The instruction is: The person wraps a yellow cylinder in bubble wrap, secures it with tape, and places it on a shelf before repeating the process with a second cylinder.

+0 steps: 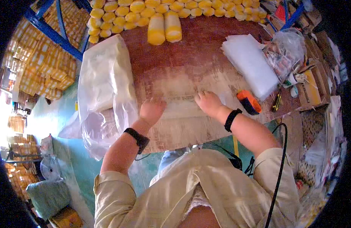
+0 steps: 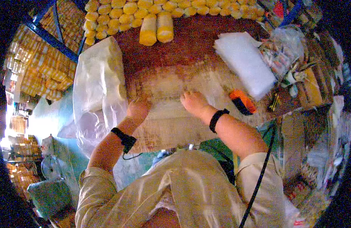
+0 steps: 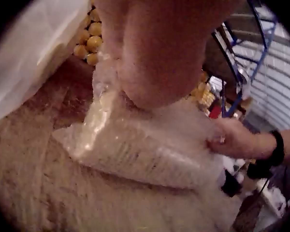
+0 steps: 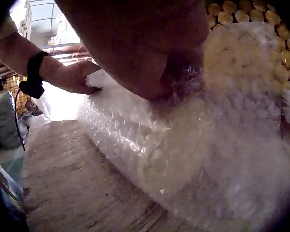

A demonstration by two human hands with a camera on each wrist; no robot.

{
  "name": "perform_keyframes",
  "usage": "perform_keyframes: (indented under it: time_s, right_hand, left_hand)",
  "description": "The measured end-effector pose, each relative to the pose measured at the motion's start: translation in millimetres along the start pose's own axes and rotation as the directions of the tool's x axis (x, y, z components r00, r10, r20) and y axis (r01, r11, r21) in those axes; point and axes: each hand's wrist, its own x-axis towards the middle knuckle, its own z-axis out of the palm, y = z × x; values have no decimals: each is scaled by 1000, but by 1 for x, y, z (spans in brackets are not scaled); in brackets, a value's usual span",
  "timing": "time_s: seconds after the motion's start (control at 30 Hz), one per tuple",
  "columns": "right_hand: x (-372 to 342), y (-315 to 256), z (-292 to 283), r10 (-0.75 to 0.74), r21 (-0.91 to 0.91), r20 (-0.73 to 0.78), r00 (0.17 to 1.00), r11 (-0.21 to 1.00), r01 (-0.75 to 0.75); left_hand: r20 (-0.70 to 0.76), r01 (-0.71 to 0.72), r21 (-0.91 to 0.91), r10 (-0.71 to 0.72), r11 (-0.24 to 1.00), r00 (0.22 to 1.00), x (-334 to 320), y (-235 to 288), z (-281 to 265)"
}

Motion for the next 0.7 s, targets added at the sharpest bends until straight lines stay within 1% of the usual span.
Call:
perform_keyframes:
  time_s: [0.03,0.07,0.13,0.17,0.2,0.23,0.33,0.4,0.43,0.47,0.57,0.6,0.67,0.7]
  right_hand:
    - [-1,-2,-1,8,-10,-29,1000,1000,-8]
    - [-2,-3,-1,19,-20,-59,998,1000,-20]
    - [-1,3,1,-35,-49,-46,998,998,33]
    - [-1,3,3,-67,-57,-34,997,996,65]
    - [-1,2,3,-70,-57,-38,997,996,68]
    - [-1,2,1,-74,-62,-42,996,995,72]
    - [1,4,6,-109,-91,-76,991,991,102]
    - [-6,3,3,-108,-79,-106,988,992,100]
    - [-13,-3,-5,-94,-53,-128,987,995,88]
    - [-20,-5,-8,-82,-25,-151,985,997,79]
    - [-48,4,4,-1,94,-37,999,996,5]
    - [-55,8,11,24,100,-64,998,995,-17]
    - [-67,16,32,79,111,-123,989,992,-65]
    - [-74,20,45,107,120,-115,988,988,-93]
  left_hand:
    - [58,73,-131,-66,989,996,-7,1,-9]
    - [164,167,-120,-146,979,976,-12,0,-16]
    - [345,330,-54,-293,942,892,-15,-6,-28]
    - [188,260,-32,-250,965,950,-20,-1,-32]
    - [31,195,-5,-195,981,980,-25,12,-36]
    - [-128,134,29,-130,991,983,-25,25,-38]
    - [-127,-83,-24,79,996,989,13,72,-19]
    - [-15,21,-99,-22,995,1000,35,87,13]
    - [51,73,-131,-67,989,996,42,93,13]
    - [-26,27,-186,-33,982,999,38,89,15]
    - [58,-28,-255,45,967,997,45,75,-12]
    - [57,-50,-297,70,953,996,49,71,-5]
    - [-126,-186,-102,173,977,977,56,71,19]
    - [-213,-238,5,234,971,949,59,72,25]
